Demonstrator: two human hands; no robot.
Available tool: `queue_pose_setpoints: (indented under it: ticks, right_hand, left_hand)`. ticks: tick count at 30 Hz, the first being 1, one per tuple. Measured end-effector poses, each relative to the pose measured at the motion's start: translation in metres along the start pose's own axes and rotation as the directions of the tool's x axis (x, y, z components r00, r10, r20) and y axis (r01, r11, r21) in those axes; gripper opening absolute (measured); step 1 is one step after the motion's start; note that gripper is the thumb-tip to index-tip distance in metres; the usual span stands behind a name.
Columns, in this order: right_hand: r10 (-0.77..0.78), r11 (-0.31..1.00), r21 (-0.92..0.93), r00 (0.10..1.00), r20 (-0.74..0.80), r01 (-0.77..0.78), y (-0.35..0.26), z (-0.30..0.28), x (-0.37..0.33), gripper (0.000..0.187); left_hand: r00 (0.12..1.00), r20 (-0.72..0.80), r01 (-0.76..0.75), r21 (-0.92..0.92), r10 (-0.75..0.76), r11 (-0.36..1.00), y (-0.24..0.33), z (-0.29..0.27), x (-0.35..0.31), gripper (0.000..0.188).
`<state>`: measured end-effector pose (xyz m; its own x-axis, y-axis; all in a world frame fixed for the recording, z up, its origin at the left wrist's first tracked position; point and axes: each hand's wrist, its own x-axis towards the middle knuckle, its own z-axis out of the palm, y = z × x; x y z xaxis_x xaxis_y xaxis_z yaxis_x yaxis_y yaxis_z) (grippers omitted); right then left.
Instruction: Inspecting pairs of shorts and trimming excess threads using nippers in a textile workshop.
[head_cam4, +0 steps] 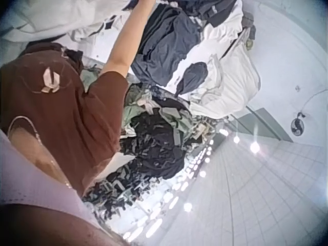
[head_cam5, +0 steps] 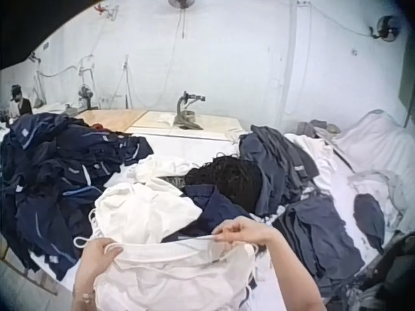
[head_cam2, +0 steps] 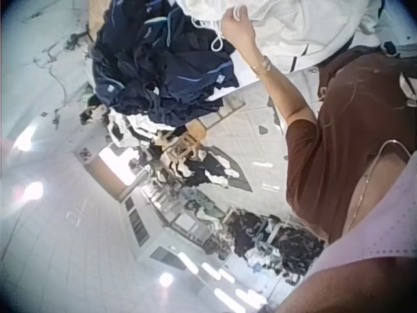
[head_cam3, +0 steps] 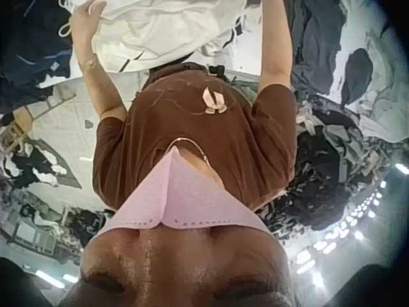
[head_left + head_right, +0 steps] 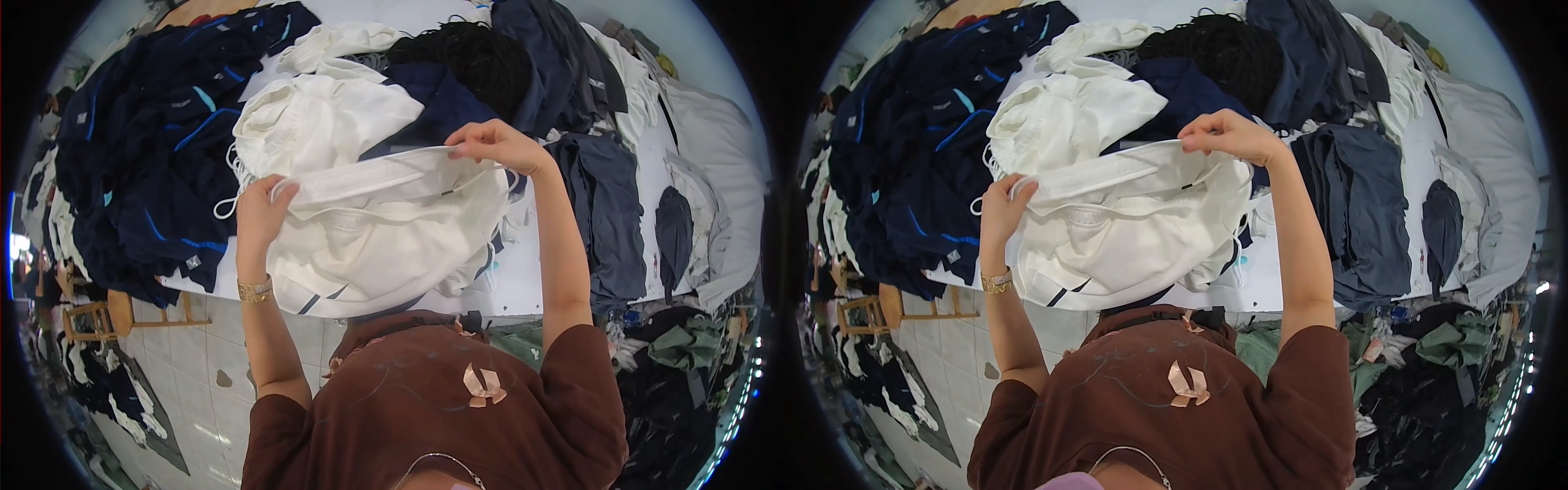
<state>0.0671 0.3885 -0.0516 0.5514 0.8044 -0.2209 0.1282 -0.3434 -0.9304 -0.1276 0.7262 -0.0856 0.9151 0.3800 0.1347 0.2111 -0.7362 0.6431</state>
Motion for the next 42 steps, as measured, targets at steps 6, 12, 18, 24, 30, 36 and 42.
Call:
queue_pose_setpoints:
  ticks: [6,12,18,24,30,36,42]
  right_hand:
    - [0.046,0.751,0.588,0.865,-0.501,0.301,0.021,0.027,-0.065,0.023]
    - [-0.515,-0.013,0.787,0.670,-0.534,0.617,0.035,0.073,-0.134,0.035]
    - [-0.513,0.086,0.718,0.648,-0.563,0.691,0.013,0.079,-0.166,0.036]
    - [-0.470,0.408,0.542,0.678,-0.565,0.735,-0.043,0.087,-0.114,0.033]
    - [-0.613,0.558,0.084,0.479,-0.628,0.825,-0.117,0.104,-0.034,0.023]
    - [-0.785,0.533,-0.596,0.088,-0.613,0.601,-0.153,0.123,0.010,0.024]
    - [-0.644,0.645,-0.283,0.305,-0.702,0.710,-0.139,0.110,-0.001,0.023]
  left_hand:
    - [0.898,0.154,-0.433,0.149,0.412,0.889,0.083,0.053,0.016,0.051]
    - [0.421,0.377,-0.891,0.003,0.825,0.454,0.136,0.173,0.046,0.037]
    - [0.574,0.153,-0.715,-0.384,0.804,0.584,0.210,0.144,0.103,0.011]
    - [0.358,-0.527,-0.871,0.109,0.770,0.480,0.309,-0.034,0.131,0.016]
    - [0.162,-0.710,-0.709,0.399,0.685,0.581,0.330,-0.155,0.129,0.018]
    - [0.083,-0.794,-0.569,0.458,0.602,0.683,0.341,-0.193,0.104,0.019]
    - [0.251,-0.781,-0.768,0.199,0.572,0.609,0.336,-0.191,0.070,0.019]
